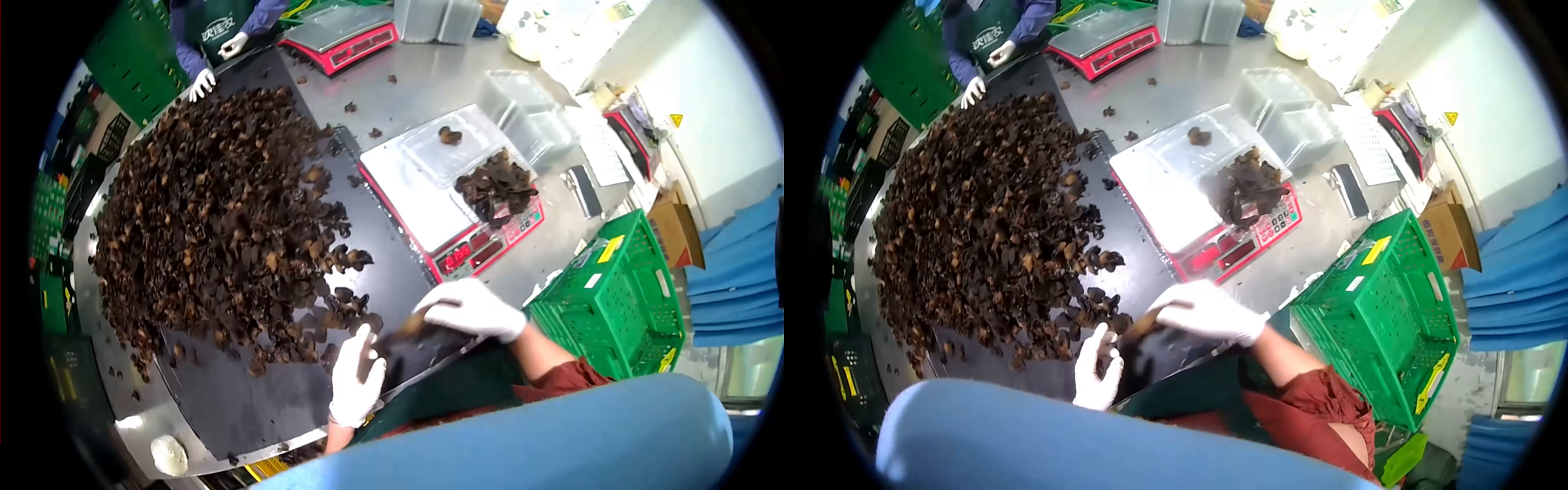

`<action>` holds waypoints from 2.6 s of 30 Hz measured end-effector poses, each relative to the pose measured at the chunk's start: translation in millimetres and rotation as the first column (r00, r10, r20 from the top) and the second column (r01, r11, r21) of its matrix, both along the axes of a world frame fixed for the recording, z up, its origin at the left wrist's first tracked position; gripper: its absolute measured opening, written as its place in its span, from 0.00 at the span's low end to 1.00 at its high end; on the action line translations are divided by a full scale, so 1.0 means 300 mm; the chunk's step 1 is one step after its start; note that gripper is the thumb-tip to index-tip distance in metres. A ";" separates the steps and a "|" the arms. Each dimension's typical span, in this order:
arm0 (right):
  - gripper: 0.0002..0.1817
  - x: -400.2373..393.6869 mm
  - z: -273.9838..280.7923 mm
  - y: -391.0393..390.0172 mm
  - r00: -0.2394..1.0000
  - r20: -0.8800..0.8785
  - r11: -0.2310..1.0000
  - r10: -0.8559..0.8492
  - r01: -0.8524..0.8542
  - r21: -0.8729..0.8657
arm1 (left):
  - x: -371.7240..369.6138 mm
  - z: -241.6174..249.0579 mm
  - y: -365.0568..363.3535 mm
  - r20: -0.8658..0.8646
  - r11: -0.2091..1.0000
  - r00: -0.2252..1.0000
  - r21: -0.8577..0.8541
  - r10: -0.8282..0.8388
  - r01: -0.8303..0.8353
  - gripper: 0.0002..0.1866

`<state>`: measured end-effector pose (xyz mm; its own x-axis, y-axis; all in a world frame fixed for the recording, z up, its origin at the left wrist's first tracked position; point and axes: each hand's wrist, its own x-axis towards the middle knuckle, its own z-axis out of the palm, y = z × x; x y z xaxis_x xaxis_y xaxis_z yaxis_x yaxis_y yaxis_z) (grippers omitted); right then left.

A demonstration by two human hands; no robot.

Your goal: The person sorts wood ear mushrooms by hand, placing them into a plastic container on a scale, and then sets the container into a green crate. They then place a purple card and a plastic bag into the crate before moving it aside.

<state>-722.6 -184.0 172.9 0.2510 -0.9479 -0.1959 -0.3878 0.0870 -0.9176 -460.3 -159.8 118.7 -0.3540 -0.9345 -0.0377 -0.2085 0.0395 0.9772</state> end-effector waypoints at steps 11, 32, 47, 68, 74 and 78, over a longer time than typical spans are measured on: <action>0.10 -0.297 0.032 -0.074 0.574 -0.426 0.577 -0.699 0.100 -0.811 | -0.072 -0.069 -0.079 0.093 0.997 0.994 -0.039 -0.061 0.065 0.28; 0.11 -0.386 0.046 -0.192 0.711 -0.179 0.496 -0.680 0.266 -0.827 | -0.069 -0.180 -0.225 -0.619 0.645 0.626 0.728 0.474 0.231 0.18; 0.26 -0.513 -0.062 -0.141 0.852 -0.046 0.852 -0.522 0.517 -0.081 | -0.486 -0.028 -0.426 0.141 0.989 0.990 -0.137 -0.028 0.048 0.50; 0.24 -0.607 -0.069 -0.400 0.847 -0.210 0.853 -0.489 0.414 -0.319 | -0.436 0.127 -0.610 0.455 0.948 0.871 -0.147 -0.188 0.281 0.59; 0.27 -0.626 -0.263 -0.668 0.773 0.017 0.724 -0.634 0.600 -0.341 | -0.450 0.108 -0.575 0.465 0.931 0.871 -0.223 -0.158 0.288 0.47; 0.24 -0.568 -0.141 -0.636 0.741 0.330 0.745 -0.585 0.652 -0.143 | -0.484 0.043 -0.629 0.404 0.725 0.915 -0.632 0.004 0.276 0.35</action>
<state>-893.0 -374.8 130.8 -0.4000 -0.9158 0.0352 -0.0815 -0.0027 -0.9967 -605.5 -348.4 131.6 -0.5703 -0.7046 0.4222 -0.4685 0.7012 0.5374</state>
